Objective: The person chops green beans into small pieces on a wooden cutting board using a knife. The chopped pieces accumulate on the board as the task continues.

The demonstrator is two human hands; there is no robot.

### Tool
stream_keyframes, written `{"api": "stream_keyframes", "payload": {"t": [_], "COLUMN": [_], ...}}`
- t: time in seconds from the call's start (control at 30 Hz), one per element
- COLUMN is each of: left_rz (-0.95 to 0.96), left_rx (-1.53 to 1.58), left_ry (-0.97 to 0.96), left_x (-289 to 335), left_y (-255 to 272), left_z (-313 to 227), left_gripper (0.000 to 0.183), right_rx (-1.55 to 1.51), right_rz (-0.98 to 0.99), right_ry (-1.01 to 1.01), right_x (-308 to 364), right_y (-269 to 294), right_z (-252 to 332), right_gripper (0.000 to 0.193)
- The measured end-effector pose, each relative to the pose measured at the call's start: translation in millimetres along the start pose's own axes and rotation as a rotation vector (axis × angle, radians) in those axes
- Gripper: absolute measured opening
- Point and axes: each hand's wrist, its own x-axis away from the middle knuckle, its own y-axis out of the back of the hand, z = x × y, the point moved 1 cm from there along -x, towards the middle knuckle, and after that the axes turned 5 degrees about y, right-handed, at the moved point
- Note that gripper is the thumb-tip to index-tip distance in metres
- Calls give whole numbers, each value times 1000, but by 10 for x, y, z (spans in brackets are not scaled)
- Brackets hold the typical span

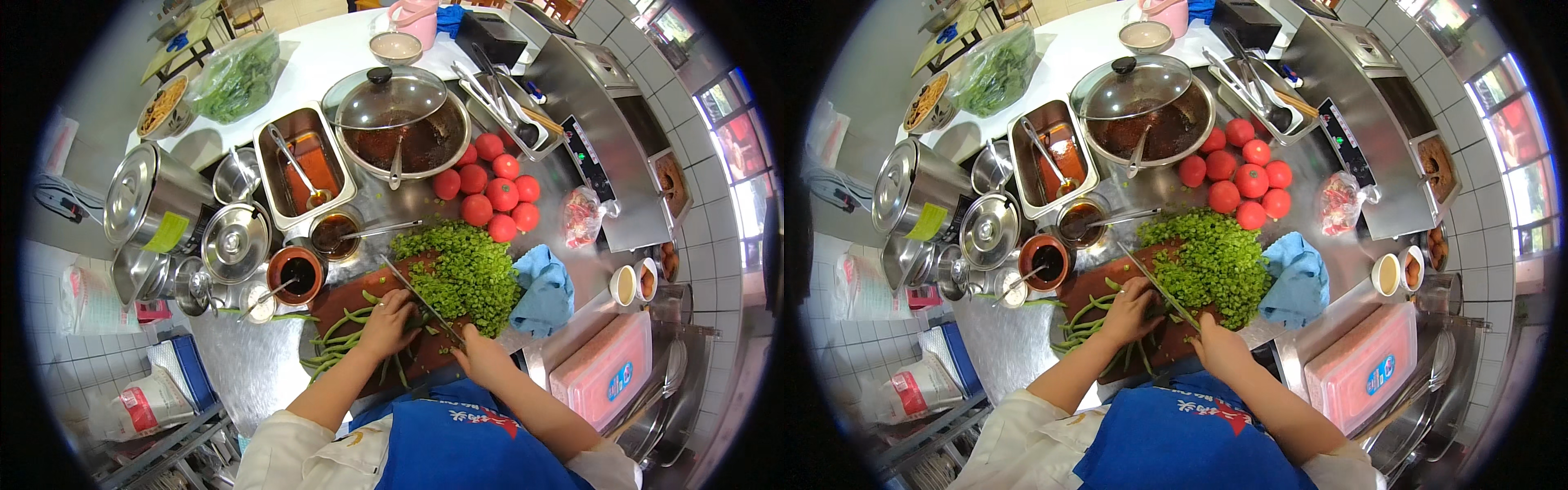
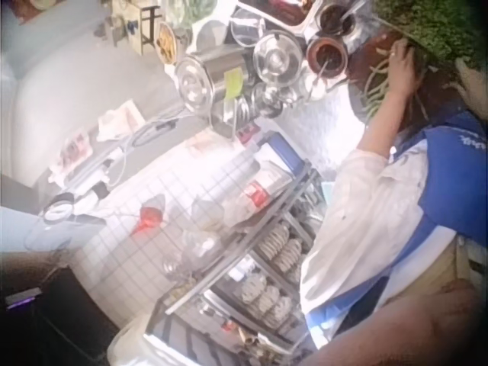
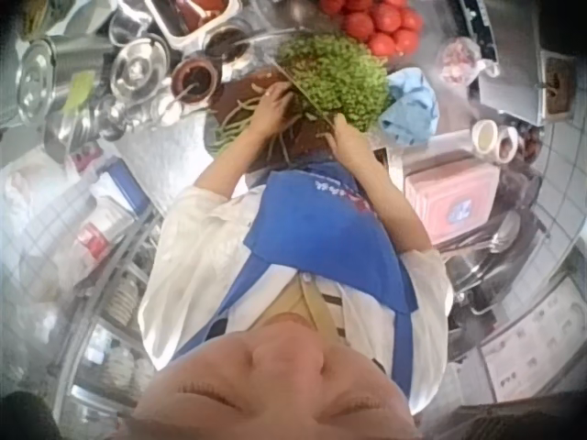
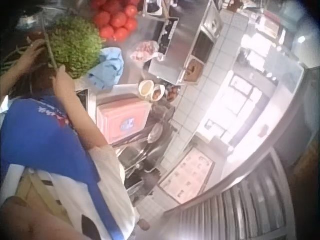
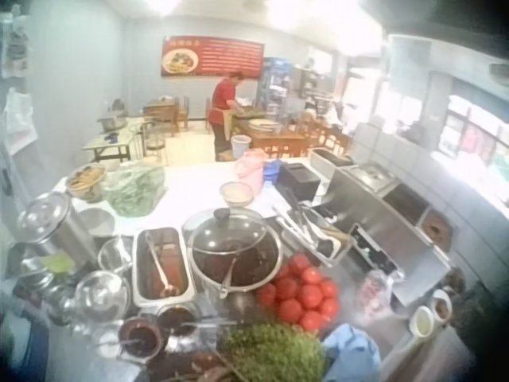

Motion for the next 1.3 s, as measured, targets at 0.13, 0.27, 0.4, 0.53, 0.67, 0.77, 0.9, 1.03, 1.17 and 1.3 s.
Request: {"api": "stream_keyframes", "payload": {"t": [0.13, 0.27, 0.4, 0.53, 0.67, 0.77, 0.9, 1.03, 1.17, 1.3], "left_rz": [-7, -48, -21, 4, 41, 62, 32, 69, 60, 13], "left_rx": [65, 55, 55, -65, -266, -225, -197, -138, -123, -371], "left_ry": [-4, 14, 22, 34, 98, 191, 119, 108, 182, 160], "left_x": [-43, 17, 13, -22, 9, 87, 69, -189, -212, -162], "left_y": [7, -25, -34, 19, 171, 141, 45, -27, 5, -182], "left_z": [9, 46, 20, -65, -272, -253, -251, -266, -456, -503], "left_gripper": [37, 37, 38, 53, 55, 54, 55, 56, 61, 71], "right_rx": [-38, -1, -27, -70, -61, -59, -53, -76, -102, -84], "right_rz": [-42, 53, 37, -48, -104, -146, -185, -213, -217, -206], "right_ry": [57, 15, -36, 17, 79, 101, 75, 37, 40, 32], "right_x": [-254, 25, -12, -214, -203, -198, -118, -103, -84, -103], "right_y": [-122, 323, 8, -212, -297, -238, -127, -156, -171, -178], "right_z": [-223, 56, -62, -235, -255, -359, -481, -493, -481, -507], "right_gripper": [32, 32, 33, 33, 33, 33, 31, 31, 31, 30]}}
